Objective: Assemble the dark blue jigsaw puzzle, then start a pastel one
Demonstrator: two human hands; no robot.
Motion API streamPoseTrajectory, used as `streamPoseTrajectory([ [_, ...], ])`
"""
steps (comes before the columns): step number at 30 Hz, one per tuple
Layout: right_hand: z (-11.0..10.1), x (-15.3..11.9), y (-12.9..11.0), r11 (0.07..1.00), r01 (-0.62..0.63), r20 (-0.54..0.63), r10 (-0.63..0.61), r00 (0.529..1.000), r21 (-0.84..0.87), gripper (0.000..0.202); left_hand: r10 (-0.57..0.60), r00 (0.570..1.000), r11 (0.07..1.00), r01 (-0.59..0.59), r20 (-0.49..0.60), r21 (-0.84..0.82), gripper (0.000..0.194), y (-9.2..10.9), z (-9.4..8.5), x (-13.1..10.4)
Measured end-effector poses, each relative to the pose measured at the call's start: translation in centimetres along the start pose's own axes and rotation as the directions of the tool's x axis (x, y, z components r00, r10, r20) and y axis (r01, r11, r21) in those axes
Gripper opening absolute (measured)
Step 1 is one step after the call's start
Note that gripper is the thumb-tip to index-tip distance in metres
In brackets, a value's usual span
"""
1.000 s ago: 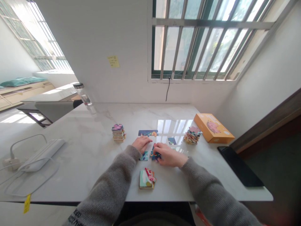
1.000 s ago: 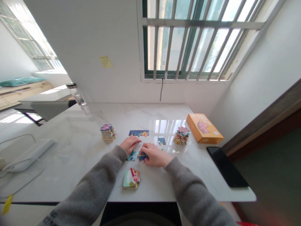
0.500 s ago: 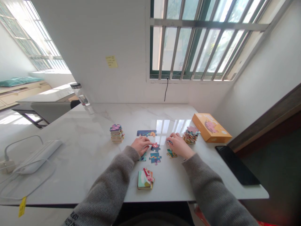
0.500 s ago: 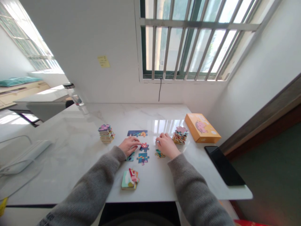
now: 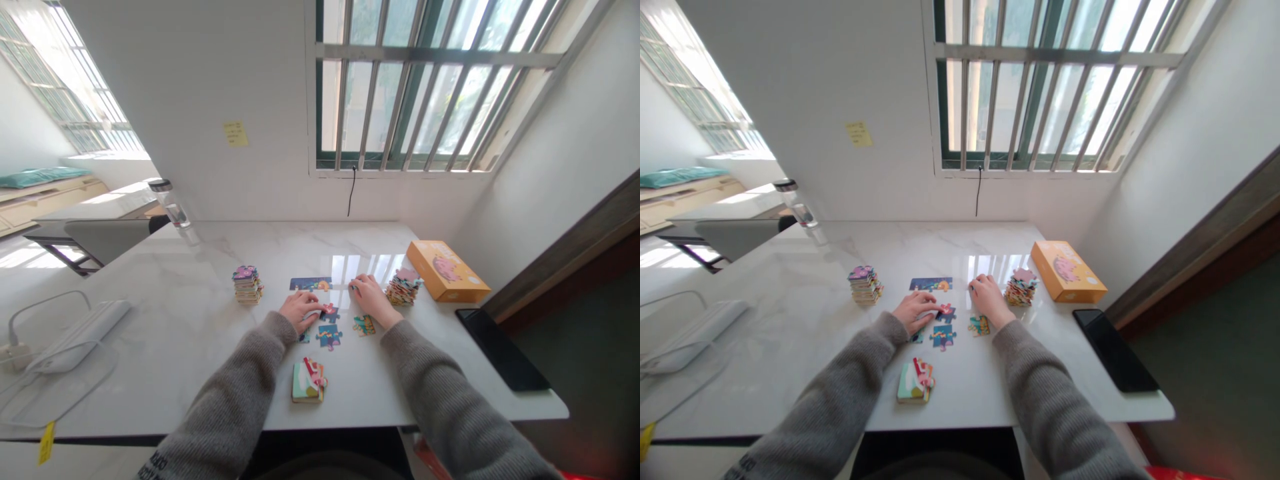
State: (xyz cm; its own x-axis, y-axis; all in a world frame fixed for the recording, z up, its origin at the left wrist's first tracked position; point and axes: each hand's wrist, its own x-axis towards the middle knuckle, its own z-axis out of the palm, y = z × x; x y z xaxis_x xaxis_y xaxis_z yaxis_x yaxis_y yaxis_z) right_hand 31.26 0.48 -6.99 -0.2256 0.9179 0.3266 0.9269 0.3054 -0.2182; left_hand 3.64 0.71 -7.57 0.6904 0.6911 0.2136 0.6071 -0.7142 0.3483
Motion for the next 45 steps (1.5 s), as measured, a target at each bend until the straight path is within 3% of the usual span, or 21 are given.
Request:
streamPoseTrajectory([
  [4,-0.1,-0.4,-0.1,0.999,0.021,-0.019,-0.022,1.0,-0.039,0.033,0.024,0.998,1.0,-0.024,-0.052,0.003,0.031,-0.2,0.2,0.2],
  [9,-0.3,-1.5,-1.6,0.993,0.118,-0.064,-0.116,0.991,0.025,0.036,0.1,0.966,0.99,-0.12,-0.237,-0.069,0.032,0.9,-0.8,0.0],
  [12,-0.4,-2.2,-3.2,0.98,0.171,-0.066,-0.165,0.984,0.099,0.036,0.088,0.941,0.988,-0.125,-0.328,-0.093,0.031,1.8,-2.4,-0.8],
  [15,-0.6,-2.7,-4.7,0.966,0.207,-0.07,-0.199,0.978,0.154,0.037,0.029,0.909,0.997,-0.055,-0.416,-0.049,0.028,1.4,-5.4,-2.2],
  [20,-0.8,-2.9,-5.4,0.952,0.228,-0.079,-0.216,0.973,0.204,0.034,-0.14,0.845,0.988,0.152,-0.516,-0.018,0.025,-3.1,-11.5,-4.4],
  [22,-0.9,-2.8,-5.2,0.95,0.225,-0.086,-0.211,0.974,0.216,0.035,-0.129,0.852,0.985,0.171,-0.507,0.036,0.025,-5.6,-13.3,-5.1],
  [24,-0.9,-2.8,-5.1,0.949,0.22,-0.093,-0.204,0.975,0.226,0.036,-0.125,0.887,0.975,0.192,-0.444,0.108,0.028,-7.7,-14.3,-5.7],
  [27,-0.9,-2.8,-4.8,0.948,0.216,-0.096,-0.198,0.975,0.234,0.036,-0.169,0.921,0.955,0.241,-0.351,0.173,0.031,-9.5,-14.8,-6.3],
  [30,-0.8,-2.7,-4.6,0.947,0.217,-0.105,-0.197,0.975,0.237,0.036,-0.214,0.931,0.944,0.275,-0.297,0.183,0.028,-10.1,-14.8,-6.5],
  [38,-0.3,-2.6,-4.2,0.938,0.235,-0.16,-0.199,0.967,0.256,0.035,-0.179,0.955,0.972,0.209,-0.236,0.11,0.025,-11.2,-15.6,-6.4],
  [41,-0.6,-2.5,-4.0,0.935,0.236,-0.187,-0.191,0.964,0.265,0.035,-0.138,0.947,0.981,0.171,-0.291,0.092,0.026,-10.5,-16.0,-6.0],
  [45,-0.8,-2.4,-4.1,0.935,0.227,-0.177,-0.183,0.967,0.274,0.033,-0.018,0.943,0.997,0.041,-0.331,0.061,0.021,-6.9,-15.0,-4.8],
])
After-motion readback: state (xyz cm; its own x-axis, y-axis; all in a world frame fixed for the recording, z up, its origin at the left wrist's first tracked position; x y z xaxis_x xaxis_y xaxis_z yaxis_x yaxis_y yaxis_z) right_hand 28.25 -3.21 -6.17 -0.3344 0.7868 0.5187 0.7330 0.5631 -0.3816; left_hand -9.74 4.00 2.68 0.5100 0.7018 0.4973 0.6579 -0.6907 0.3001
